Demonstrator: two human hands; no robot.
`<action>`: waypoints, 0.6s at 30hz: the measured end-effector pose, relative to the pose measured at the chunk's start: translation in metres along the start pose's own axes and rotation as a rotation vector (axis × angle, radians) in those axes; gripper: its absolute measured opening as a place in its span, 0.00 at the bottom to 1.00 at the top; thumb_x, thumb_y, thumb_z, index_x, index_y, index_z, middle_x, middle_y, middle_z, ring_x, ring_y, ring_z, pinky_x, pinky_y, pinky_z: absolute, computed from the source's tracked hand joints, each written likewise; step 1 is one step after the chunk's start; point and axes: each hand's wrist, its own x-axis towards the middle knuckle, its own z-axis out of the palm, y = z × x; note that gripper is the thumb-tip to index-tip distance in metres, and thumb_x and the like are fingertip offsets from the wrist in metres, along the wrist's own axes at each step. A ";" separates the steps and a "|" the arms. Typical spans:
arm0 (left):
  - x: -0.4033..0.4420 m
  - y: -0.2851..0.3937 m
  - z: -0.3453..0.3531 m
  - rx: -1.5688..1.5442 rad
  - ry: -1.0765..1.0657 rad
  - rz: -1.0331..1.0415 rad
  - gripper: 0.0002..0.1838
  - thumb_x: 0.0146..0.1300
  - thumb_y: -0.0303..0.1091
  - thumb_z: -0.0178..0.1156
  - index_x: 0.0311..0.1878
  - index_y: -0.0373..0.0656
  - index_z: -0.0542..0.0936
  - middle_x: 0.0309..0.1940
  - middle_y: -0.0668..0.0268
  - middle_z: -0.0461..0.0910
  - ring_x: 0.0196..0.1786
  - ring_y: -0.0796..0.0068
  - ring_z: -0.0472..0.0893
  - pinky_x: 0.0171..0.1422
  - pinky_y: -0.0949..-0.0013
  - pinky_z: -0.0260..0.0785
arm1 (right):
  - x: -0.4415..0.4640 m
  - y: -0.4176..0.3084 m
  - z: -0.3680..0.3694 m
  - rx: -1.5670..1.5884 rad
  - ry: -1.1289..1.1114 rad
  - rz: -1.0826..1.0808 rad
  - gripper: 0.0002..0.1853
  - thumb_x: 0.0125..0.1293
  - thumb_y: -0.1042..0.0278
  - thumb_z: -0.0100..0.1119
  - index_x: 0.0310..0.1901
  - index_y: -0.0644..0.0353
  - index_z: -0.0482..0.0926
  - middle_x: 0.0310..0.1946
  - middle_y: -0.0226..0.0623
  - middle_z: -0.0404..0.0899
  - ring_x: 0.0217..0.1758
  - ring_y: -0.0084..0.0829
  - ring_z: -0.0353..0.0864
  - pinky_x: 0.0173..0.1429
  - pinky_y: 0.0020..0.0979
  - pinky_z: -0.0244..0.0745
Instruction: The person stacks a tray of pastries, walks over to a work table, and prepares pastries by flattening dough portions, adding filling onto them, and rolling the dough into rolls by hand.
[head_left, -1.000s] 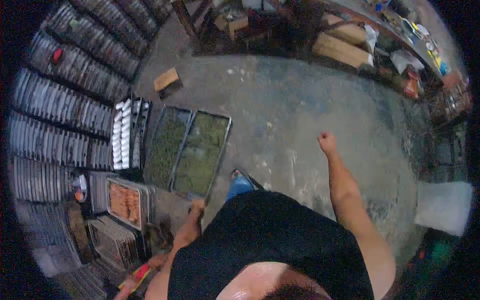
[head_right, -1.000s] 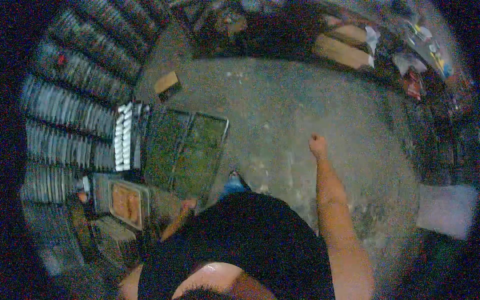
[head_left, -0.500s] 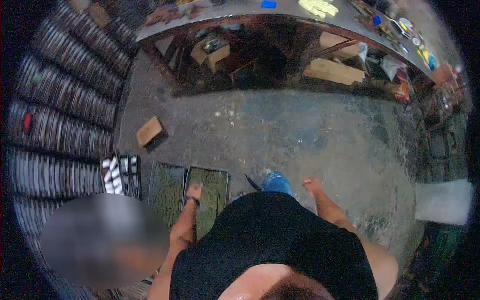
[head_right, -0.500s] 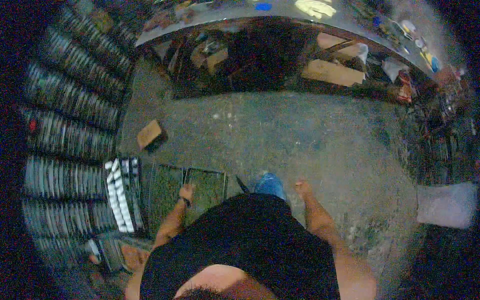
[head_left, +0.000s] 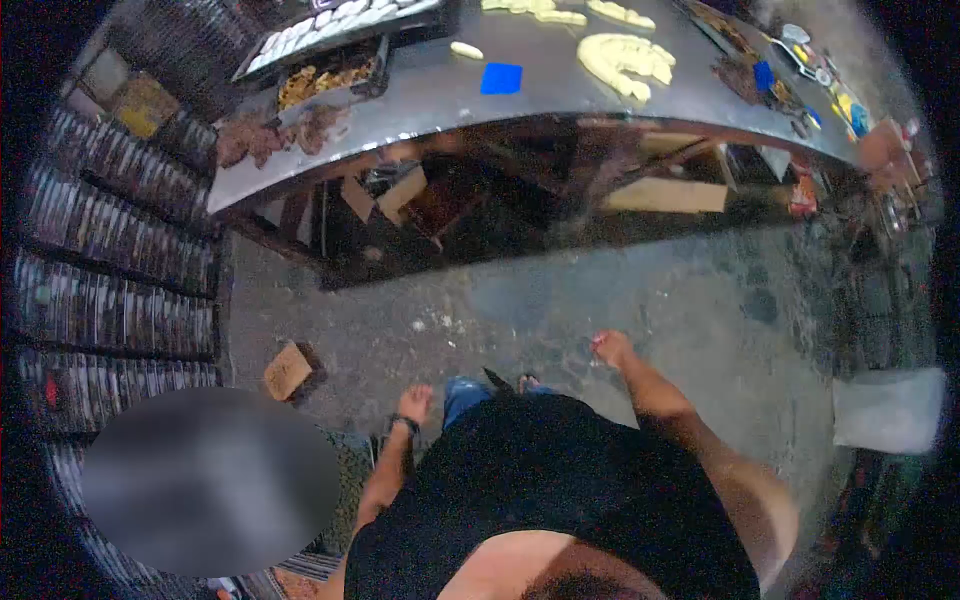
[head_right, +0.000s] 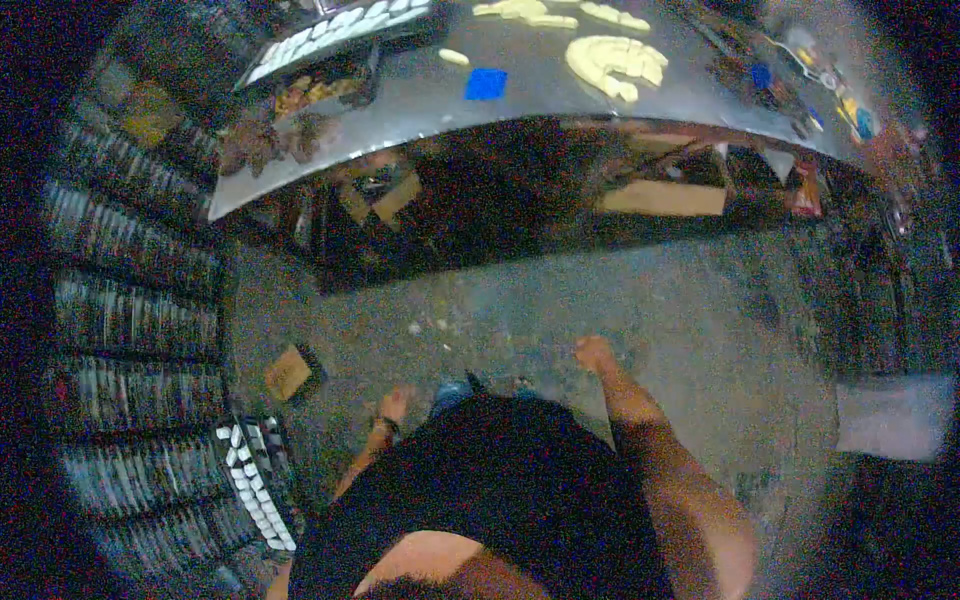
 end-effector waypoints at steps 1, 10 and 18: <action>0.003 -0.021 0.011 0.042 -0.048 -0.036 0.19 0.70 0.48 0.48 0.37 0.41 0.78 0.32 0.66 0.81 0.38 0.67 0.80 0.51 0.61 0.73 | 0.028 -0.026 -0.023 0.133 -0.013 0.052 0.18 0.58 0.54 0.62 0.48 0.51 0.83 0.41 0.34 0.85 0.46 0.40 0.83 0.51 0.40 0.76; 0.112 -0.127 -0.032 0.044 -0.148 -0.220 0.22 0.69 0.53 0.49 0.36 0.42 0.79 0.26 0.62 0.79 0.30 0.61 0.78 0.38 0.57 0.71 | 0.186 -0.161 -0.124 0.234 0.379 -0.187 0.20 0.60 0.52 0.65 0.44 0.63 0.83 0.37 0.46 0.85 0.43 0.34 0.84 0.52 0.35 0.76; 0.268 0.148 -0.268 -0.663 0.314 0.126 0.21 0.70 0.48 0.53 0.25 0.43 0.75 0.18 0.71 0.70 0.20 0.77 0.66 0.21 0.68 0.58 | 0.220 -0.168 -0.374 0.485 0.829 -0.193 0.17 0.61 0.56 0.65 0.43 0.64 0.83 0.41 0.46 0.83 0.46 0.40 0.82 0.53 0.37 0.75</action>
